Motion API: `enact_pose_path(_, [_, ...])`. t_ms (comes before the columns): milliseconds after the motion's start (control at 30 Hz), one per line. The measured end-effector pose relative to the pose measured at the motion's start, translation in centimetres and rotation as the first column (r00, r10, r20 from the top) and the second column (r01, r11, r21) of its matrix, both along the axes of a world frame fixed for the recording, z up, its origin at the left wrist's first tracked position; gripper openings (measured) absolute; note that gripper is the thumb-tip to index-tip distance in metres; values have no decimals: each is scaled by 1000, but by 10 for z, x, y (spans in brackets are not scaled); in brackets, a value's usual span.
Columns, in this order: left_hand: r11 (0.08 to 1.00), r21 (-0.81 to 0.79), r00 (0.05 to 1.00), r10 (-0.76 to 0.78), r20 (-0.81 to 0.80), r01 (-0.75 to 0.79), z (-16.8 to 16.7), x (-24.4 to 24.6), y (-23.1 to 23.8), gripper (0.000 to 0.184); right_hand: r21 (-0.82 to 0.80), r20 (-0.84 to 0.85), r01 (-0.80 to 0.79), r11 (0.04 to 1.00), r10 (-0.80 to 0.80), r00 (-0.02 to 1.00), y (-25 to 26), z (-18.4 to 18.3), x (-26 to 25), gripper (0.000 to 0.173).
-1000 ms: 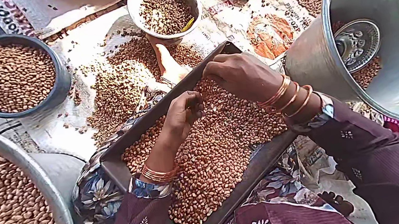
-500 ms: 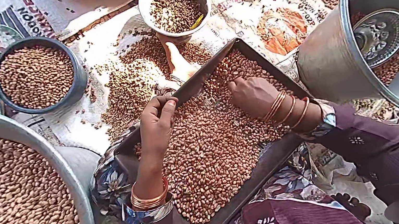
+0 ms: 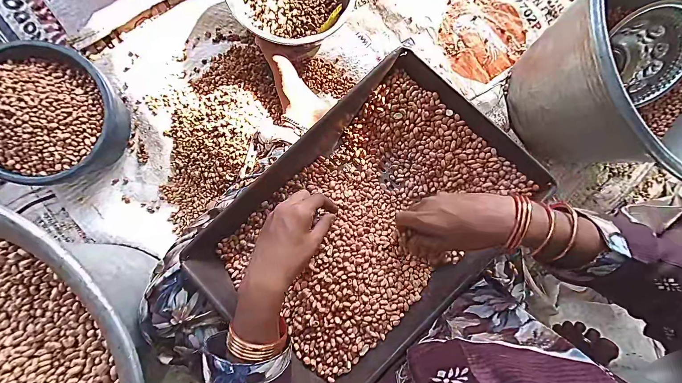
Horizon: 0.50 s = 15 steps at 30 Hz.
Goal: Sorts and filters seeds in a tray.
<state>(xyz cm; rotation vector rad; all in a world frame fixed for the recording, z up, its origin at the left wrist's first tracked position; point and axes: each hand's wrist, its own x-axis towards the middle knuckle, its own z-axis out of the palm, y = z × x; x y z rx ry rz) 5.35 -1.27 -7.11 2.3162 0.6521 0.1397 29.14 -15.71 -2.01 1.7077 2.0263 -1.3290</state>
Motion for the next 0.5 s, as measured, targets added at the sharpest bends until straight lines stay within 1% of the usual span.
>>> enact_pose_path(33, [1000, 16, 1000, -11, -9, 11, -1, 0, -2, 13, 72, -189, -35, 997, 48, 981, -2, -3, 1, 24])
enact_pose_path(67, [999, 28, 1000, -19, -17, 19, -2, 1, -4, 14, 160, -291, -18, 987, 65, 955, -3, -4, 2, 21])
enact_pose_path(100, [999, 48, 999, -23, -29, 25, -1, 1, -6, 14, 269, -301, 40, 962, 45, 952, -2, -4, 4, 18])
enact_pose_path(133, [997, 69, 999, -22, -44, 25, -1, 1, -8, 14, 389, -238, 94, 917, 2, 971, -1, -3, 6, 14])
enact_pose_path(167, [996, 86, 998, -19, -59, 24, 0, 2, -10, 14, 475, -151, 121, 872, -55, 987, 2, -2, 8, 13])
enact_pose_path(200, [995, 101, 997, -15, -74, 22, 1, 2, -11, 14, 520, -77, 127, 845, -102, 992, 5, -2, 10, 13])
enact_pose_path(233, [993, 113, 997, -13, -81, 22, 1, 3, -11, 14, 550, -37, 119, 827, -119, 992, 8, -4, 12, 12])
enact_pose_path(267, [992, 121, 997, -10, -78, 20, 0, 4, -12, 14, 568, -33, 105, 816, -105, 994, 10, -8, 11, 12])
enact_pose_path(400, [993, 121, 998, 4, -68, 4, -5, 4, -13, 15, 575, -85, 24, 818, 30, 996, 16, -30, -9, 11])
enact_pose_path(500, [993, 119, 996, -6, -88, 17, -7, 4, -13, 16, 598, -24, -51, 800, 81, 996, 17, -42, -19, 8])
